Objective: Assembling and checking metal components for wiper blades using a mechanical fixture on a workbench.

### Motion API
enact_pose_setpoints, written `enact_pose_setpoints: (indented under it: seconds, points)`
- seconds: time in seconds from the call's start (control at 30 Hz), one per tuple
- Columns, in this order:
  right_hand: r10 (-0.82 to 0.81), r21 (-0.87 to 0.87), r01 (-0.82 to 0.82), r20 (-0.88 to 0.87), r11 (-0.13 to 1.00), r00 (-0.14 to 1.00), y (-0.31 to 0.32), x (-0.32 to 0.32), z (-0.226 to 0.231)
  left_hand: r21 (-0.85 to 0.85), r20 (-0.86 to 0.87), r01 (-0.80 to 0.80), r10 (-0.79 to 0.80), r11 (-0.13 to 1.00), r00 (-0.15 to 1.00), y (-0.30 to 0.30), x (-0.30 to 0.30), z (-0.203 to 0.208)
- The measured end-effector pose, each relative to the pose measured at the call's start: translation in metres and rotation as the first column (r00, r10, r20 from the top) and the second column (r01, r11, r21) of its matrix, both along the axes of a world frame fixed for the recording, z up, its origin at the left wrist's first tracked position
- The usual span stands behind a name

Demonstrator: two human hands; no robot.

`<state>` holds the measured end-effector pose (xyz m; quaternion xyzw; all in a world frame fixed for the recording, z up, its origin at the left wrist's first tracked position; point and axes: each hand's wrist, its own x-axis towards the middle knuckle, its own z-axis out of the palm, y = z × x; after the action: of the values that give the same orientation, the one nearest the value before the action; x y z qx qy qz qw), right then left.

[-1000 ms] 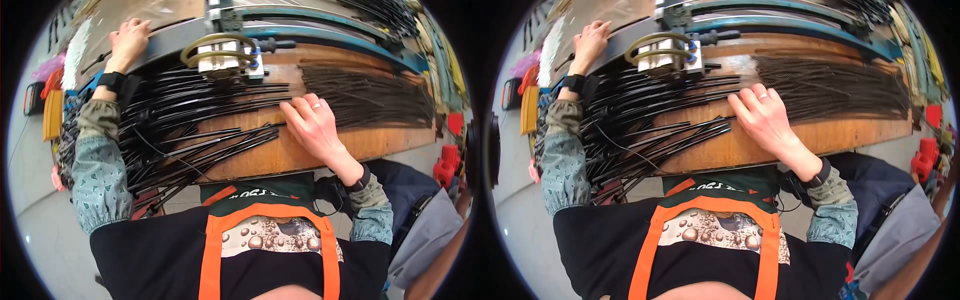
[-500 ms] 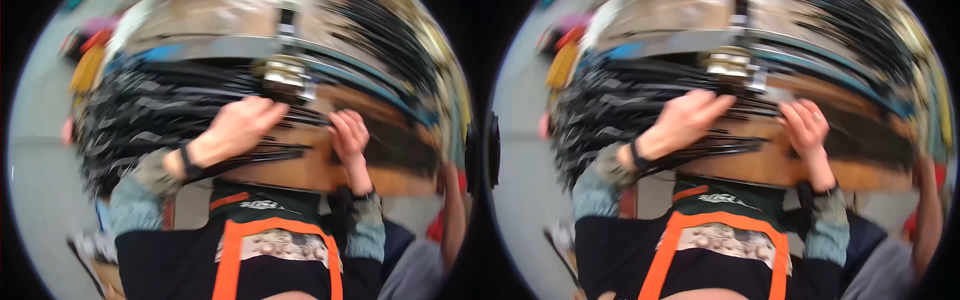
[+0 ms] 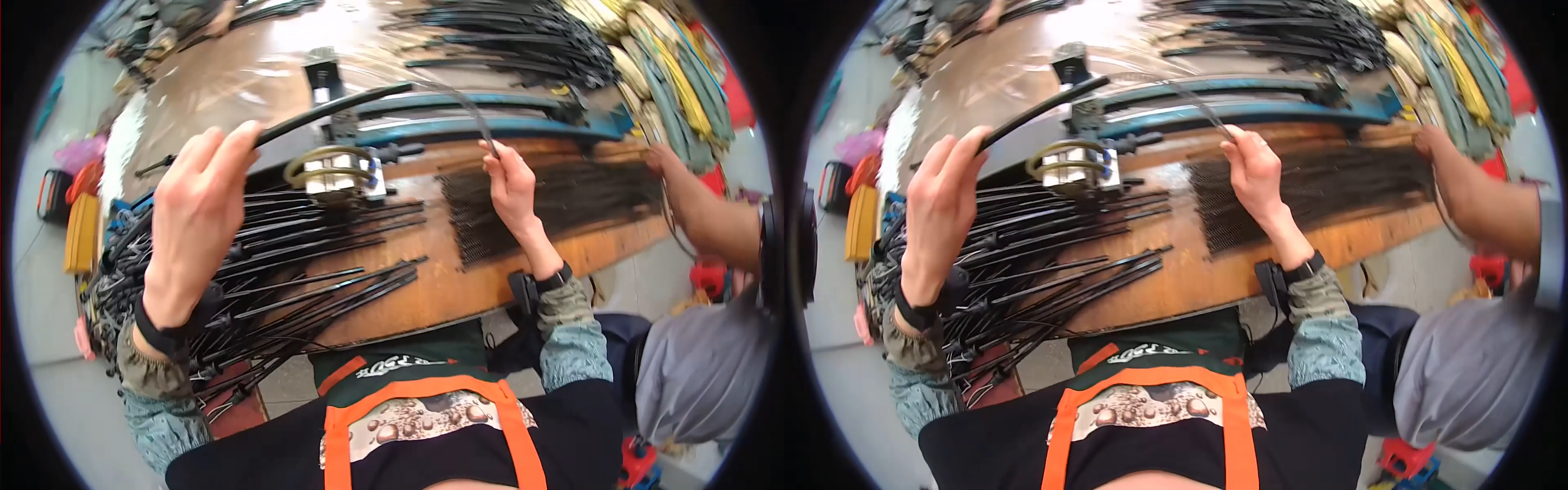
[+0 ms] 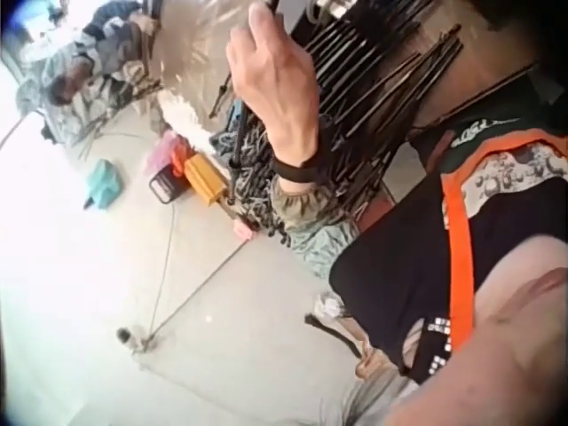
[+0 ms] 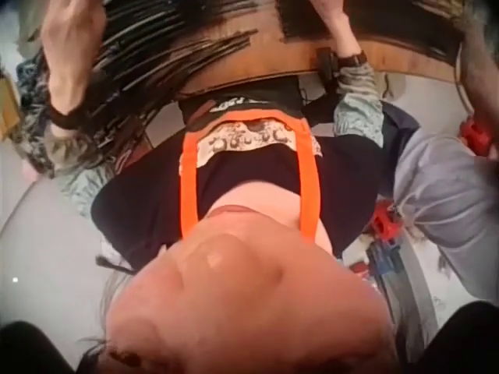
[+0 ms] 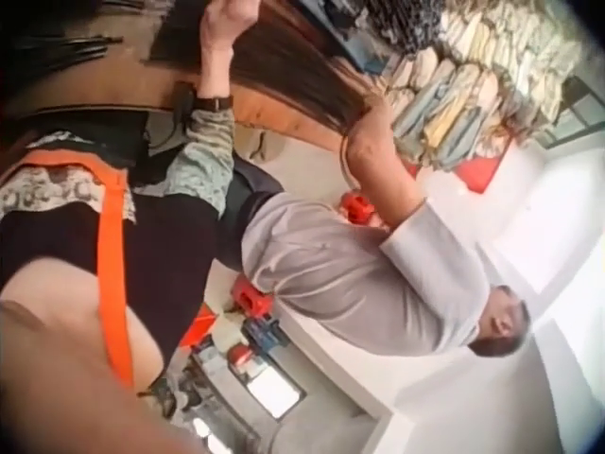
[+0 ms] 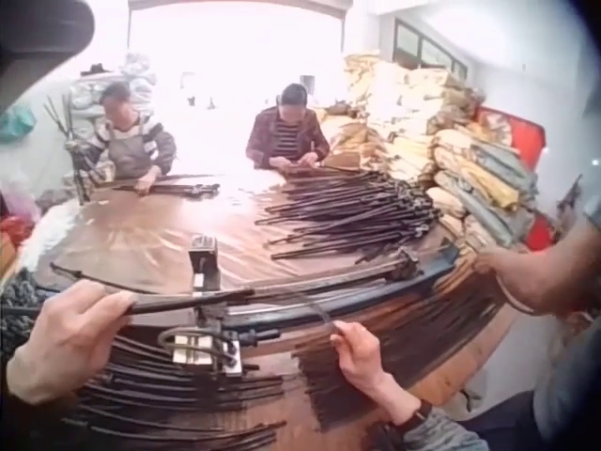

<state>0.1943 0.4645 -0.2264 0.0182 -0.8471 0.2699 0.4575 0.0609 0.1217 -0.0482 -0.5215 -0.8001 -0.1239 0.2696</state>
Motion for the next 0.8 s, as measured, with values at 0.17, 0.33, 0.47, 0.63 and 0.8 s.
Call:
enact_pose_setpoints:
  seconds: [0.17,0.33,0.47,0.63,0.8]
  points:
    - [0.217,-0.327,-0.141,0.208,0.934,0.954,-0.038,-0.059,0.042,0.084,0.043,-0.090,0.087,0.992,0.995,-0.017,-0.018,0.025]
    - [0.343,-0.174,-0.310,0.210,0.935,0.916,-0.089,-0.146,0.076,0.151,0.041,-0.192,0.188,0.970,0.981,-0.064,-0.054,0.027]
    - [0.446,-0.302,-0.375,0.212,0.876,0.870,-0.103,-0.175,0.067,0.105,0.129,-0.294,0.280,0.950,0.951,-0.103,-0.055,0.002]
    - [0.510,-0.198,-0.476,0.191,0.857,0.839,-0.101,-0.194,0.059,0.088,0.270,-0.338,0.304,0.937,0.913,-0.117,-0.062,-0.021]
    - [0.479,0.006,-0.492,0.216,0.871,0.851,-0.106,-0.203,0.059,0.123,0.290,-0.324,0.278,0.938,0.916,-0.117,-0.067,-0.027]
